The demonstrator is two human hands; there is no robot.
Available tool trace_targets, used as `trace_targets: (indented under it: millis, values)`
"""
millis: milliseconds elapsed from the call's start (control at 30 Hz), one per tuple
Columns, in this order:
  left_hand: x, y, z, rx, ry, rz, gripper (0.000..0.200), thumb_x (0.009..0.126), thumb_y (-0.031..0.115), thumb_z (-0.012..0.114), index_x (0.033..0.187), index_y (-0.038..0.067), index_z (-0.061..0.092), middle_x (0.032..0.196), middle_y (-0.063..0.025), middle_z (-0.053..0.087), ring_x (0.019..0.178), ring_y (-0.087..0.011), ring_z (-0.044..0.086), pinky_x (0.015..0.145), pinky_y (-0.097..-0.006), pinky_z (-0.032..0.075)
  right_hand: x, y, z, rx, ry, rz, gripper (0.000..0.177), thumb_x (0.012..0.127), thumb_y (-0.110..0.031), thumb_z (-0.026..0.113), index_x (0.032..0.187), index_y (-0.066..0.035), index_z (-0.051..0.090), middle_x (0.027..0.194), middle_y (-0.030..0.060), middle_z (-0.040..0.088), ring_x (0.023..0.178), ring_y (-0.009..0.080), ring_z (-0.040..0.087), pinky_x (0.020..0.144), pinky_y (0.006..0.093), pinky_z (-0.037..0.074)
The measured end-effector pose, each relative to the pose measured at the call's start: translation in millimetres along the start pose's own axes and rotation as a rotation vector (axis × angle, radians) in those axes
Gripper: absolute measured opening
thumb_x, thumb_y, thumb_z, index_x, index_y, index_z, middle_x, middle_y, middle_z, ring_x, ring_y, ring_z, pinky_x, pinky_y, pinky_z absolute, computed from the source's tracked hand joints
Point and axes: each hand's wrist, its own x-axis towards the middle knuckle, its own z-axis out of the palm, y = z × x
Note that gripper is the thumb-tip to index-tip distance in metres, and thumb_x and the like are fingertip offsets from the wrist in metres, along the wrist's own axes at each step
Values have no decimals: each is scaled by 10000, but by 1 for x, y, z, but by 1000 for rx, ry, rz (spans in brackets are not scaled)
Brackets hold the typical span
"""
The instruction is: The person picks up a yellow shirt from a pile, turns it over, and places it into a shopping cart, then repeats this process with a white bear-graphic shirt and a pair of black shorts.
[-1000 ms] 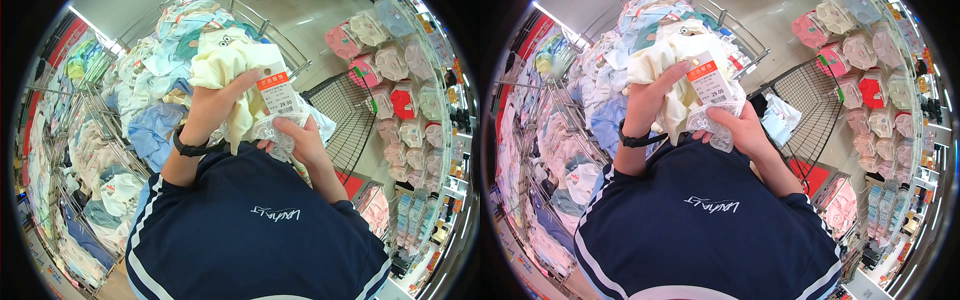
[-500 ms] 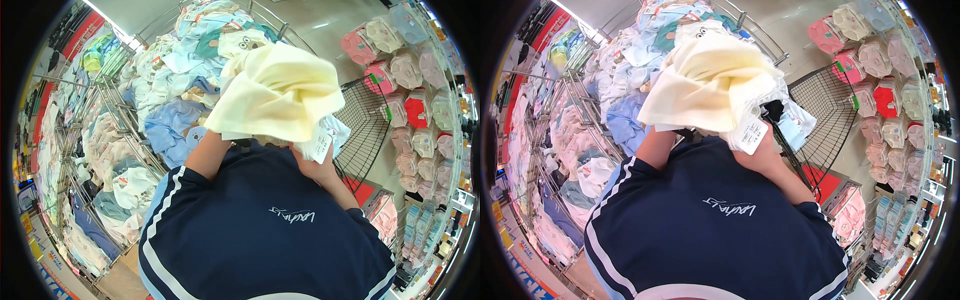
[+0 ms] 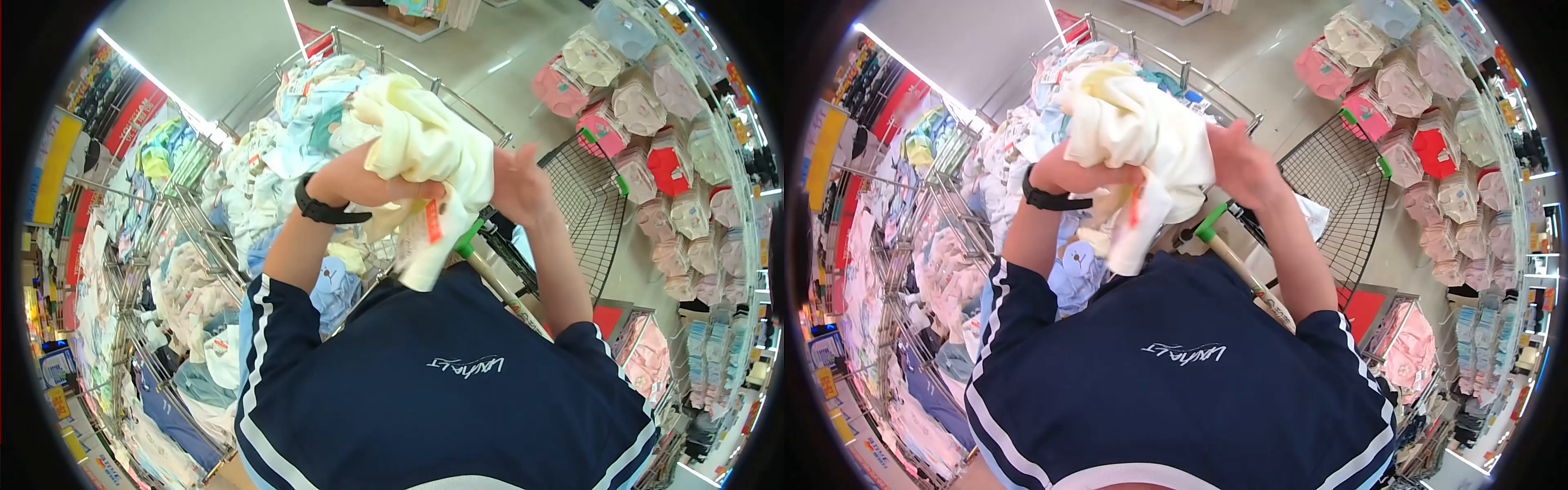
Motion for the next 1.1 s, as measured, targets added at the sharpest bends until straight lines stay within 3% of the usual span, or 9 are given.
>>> trace_targets:
  millis: [133,233,267,367,400,533,933,1033,1100]
  values:
    - [1,9,18,-548,400,-232,219,843,79,670,1051,31,621,937,-18,650,869,-105,597,766,-270,490,-5,-6,49,-396,281,-114,883,845,-664,511,1392,4,324,1297,121,490,1211,212,466,1004,365,379]
    - [-8,21,25,-502,605,-176,180,846,52,638,1022,16,617,923,-21,649,835,-91,601,726,-256,494,-18,0,49,-336,242,-140,828,851,-602,567,1372,3,345,1228,121,534,1144,196,511,955,353,415]
    - [-11,28,28,-373,684,-191,148,844,44,629,987,9,620,906,-23,650,808,-95,605,704,-260,497,-22,6,56,-238,206,-179,680,901,-474,570,1331,20,387,1160,124,573,1061,183,563,902,352,464]
    - [-15,24,39,-195,829,-52,136,844,56,637,969,4,626,890,-24,651,785,-100,610,681,-259,500,-34,14,71,-185,137,-174,517,925,-305,571,1278,45,431,1119,127,596,1010,182,597,845,339,508]
    - [-16,28,42,-211,840,-66,129,848,74,647,957,6,631,888,-28,653,770,-103,613,675,-262,503,-37,14,74,-151,126,-190,372,914,-114,577,1221,65,467,1117,124,599,997,179,609,825,331,528]
    - [-17,35,57,-237,888,-97,162,864,109,657,993,14,630,896,-31,655,794,-101,611,695,-262,502,-43,16,79,-312,217,-251,313,879,26,590,1178,60,503,1096,103,604,1012,157,590,855,316,511]
    - [-15,31,65,-389,797,-116,169,880,111,654,1018,21,619,905,-28,647,806,-99,597,708,-252,488,-54,22,76,-432,290,-274,242,864,11,625,1092,43,550,1049,73,605,995,128,575,865,280,469]
    - [-23,21,58,-336,653,-98,168,873,98,653,1024,33,620,902,-21,647,804,-98,596,708,-257,490,-56,20,55,-629,167,-309,251,890,-138,630,1049,43,560,1039,98,607,985,159,586,863,301,468]
    - [-34,2,44,-358,290,-127,154,841,69,659,993,58,642,898,-45,650,843,-166,617,752,-295,493,-51,6,2,-719,-72,-315,324,910,-260,610,1030,38,567,1037,114,605,988,188,592,867,326,468]
